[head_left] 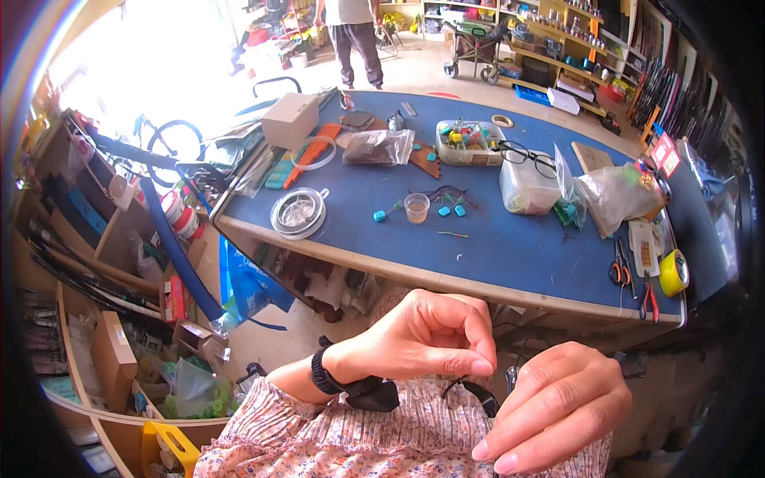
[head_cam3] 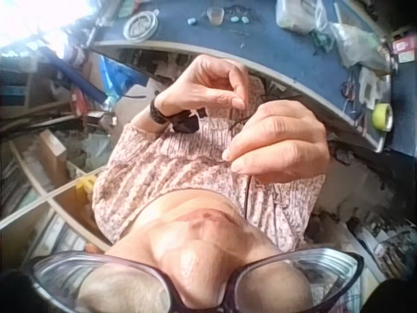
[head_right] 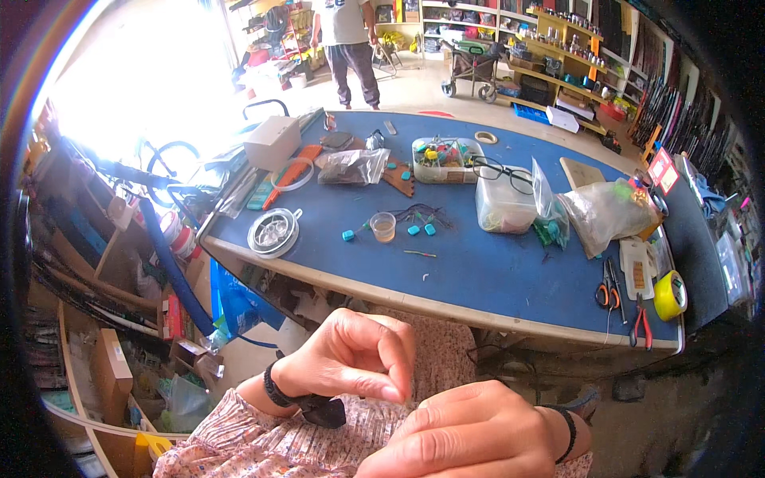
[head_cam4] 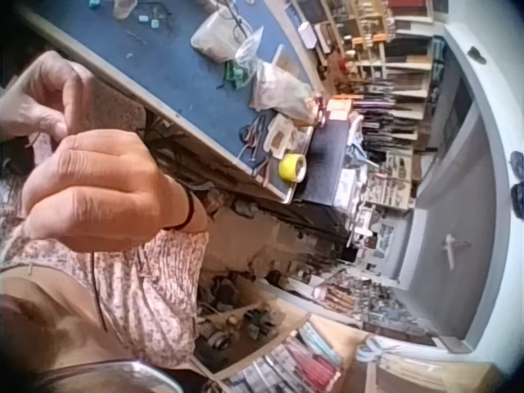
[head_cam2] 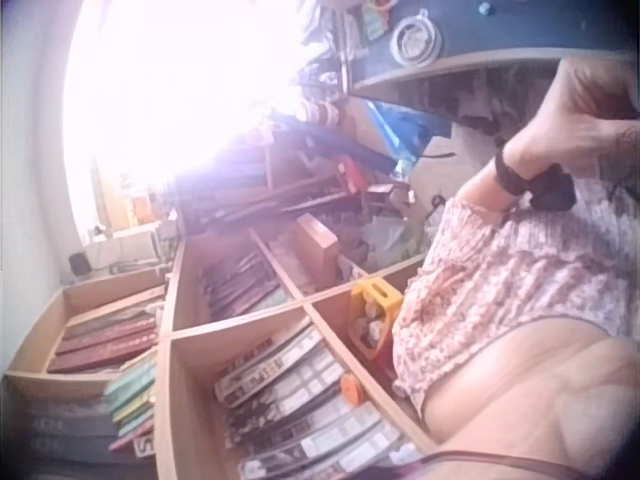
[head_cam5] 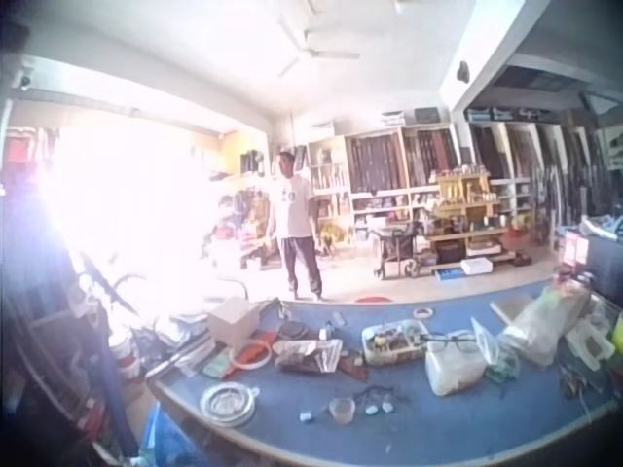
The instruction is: Assembling small fishing lures and inspecting a black cable with a connector at a shop workbench.
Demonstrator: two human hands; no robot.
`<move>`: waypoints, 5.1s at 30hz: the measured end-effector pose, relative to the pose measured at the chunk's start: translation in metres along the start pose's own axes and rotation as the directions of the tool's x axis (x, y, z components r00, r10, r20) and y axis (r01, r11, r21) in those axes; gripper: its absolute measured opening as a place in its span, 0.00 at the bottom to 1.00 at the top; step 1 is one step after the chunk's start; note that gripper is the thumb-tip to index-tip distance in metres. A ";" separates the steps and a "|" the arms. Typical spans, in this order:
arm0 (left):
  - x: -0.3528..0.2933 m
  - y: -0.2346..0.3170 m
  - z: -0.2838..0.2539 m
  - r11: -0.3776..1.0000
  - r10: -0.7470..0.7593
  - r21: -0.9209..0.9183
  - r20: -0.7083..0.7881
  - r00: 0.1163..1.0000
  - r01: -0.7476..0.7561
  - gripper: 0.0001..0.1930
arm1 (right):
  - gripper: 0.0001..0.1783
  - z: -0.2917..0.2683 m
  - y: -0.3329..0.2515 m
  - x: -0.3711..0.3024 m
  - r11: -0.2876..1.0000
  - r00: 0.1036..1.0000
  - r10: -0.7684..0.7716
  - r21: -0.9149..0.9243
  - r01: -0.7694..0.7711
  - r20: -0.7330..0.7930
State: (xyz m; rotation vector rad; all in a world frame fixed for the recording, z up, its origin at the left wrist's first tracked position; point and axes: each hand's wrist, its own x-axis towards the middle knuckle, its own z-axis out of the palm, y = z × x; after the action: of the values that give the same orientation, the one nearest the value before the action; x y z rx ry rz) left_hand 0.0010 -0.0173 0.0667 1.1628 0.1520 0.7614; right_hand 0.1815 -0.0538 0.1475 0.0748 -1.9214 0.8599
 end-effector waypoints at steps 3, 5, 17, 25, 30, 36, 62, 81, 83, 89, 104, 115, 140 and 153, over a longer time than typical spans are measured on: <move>0.002 -0.006 -0.012 0.993 0.018 0.113 0.024 1.000 -0.021 0.04 | 0.05 -0.004 0.001 -0.009 0.994 0.996 0.092 0.061 -0.092 -0.011; 0.000 -0.009 -0.017 0.988 -0.030 0.152 -0.031 0.999 0.035 0.05 | 0.10 0.000 0.009 -0.020 0.986 0.982 0.166 0.047 -0.162 -0.086; -0.005 0.026 0.016 0.822 0.426 0.273 0.286 0.858 -0.499 0.07 | 0.04 -0.022 0.111 -0.081 0.605 0.565 0.785 0.119 -0.787 -0.252; -0.016 0.010 -0.012 0.910 0.268 0.367 -0.167 0.949 -0.192 0.06 | 0.11 -0.012 0.038 -0.033 0.837 0.883 0.399 -0.295 -0.461 -0.249; -0.018 -0.016 -0.040 0.820 0.190 0.571 -0.316 0.930 0.026 0.03 | 0.09 0.003 0.011 -0.003 0.935 0.998 0.024 0.353 -0.041 0.052; -0.023 -0.033 -0.065 0.817 0.128 0.546 -0.484 0.866 0.185 0.05 | 0.06 0.008 0.009 0.008 0.947 0.978 -0.203 0.242 0.210 -0.056; -0.043 -0.028 -0.090 0.588 -0.056 0.659 -0.545 0.836 0.469 0.07 | 0.02 -0.019 0.127 -0.102 0.693 0.642 0.721 0.261 -0.672 -0.261; -0.046 -0.020 -0.080 0.843 0.179 0.512 0.023 0.984 -0.165 0.06 | 0.06 0.008 0.159 -0.097 0.544 0.545 0.838 0.118 -0.831 -0.025; -0.053 -0.022 -0.086 0.893 0.184 0.418 0.004 0.983 -0.169 0.05 | 0.06 0.013 0.163 -0.092 0.460 0.456 0.887 0.070 -0.885 -0.069; -0.069 -0.032 -0.106 0.971 0.055 0.237 -0.206 0.977 -0.005 0.08 | 0.11 0.021 0.142 -0.067 0.726 0.719 0.678 -0.014 -0.688 -0.153; -0.054 -0.048 -0.106 0.954 -0.020 0.290 -0.206 0.978 0.080 0.12 | 0.04 0.021 0.115 -0.040 0.797 0.795 0.602 0.018 -0.604 0.073; -0.066 -0.029 -0.098 0.688 0.200 0.721 -0.078 0.977 -0.083 0.09 | 0.05 0.003 0.129 -0.065 0.744 0.774 0.629 0.351 -0.569 -0.079; -0.095 0.024 -0.122 0.332 0.313 0.915 -0.335 0.889 0.228 0.07 | 0.05 -0.054 0.089 -0.094 0.861 0.740 0.508 0.256 -0.439 -0.441; -0.074 0.022 -0.091 0.269 0.472 0.954 -0.250 0.845 0.132 0.16 | 0.02 -0.028 0.104 -0.091 0.722 0.669 0.680 0.113 -0.683 -0.301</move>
State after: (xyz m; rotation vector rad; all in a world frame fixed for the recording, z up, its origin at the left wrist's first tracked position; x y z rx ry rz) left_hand -0.1081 0.0118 0.0280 2.1703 1.1034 1.2434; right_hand 0.2080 0.0129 0.0258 -0.8098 -1.6242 1.2617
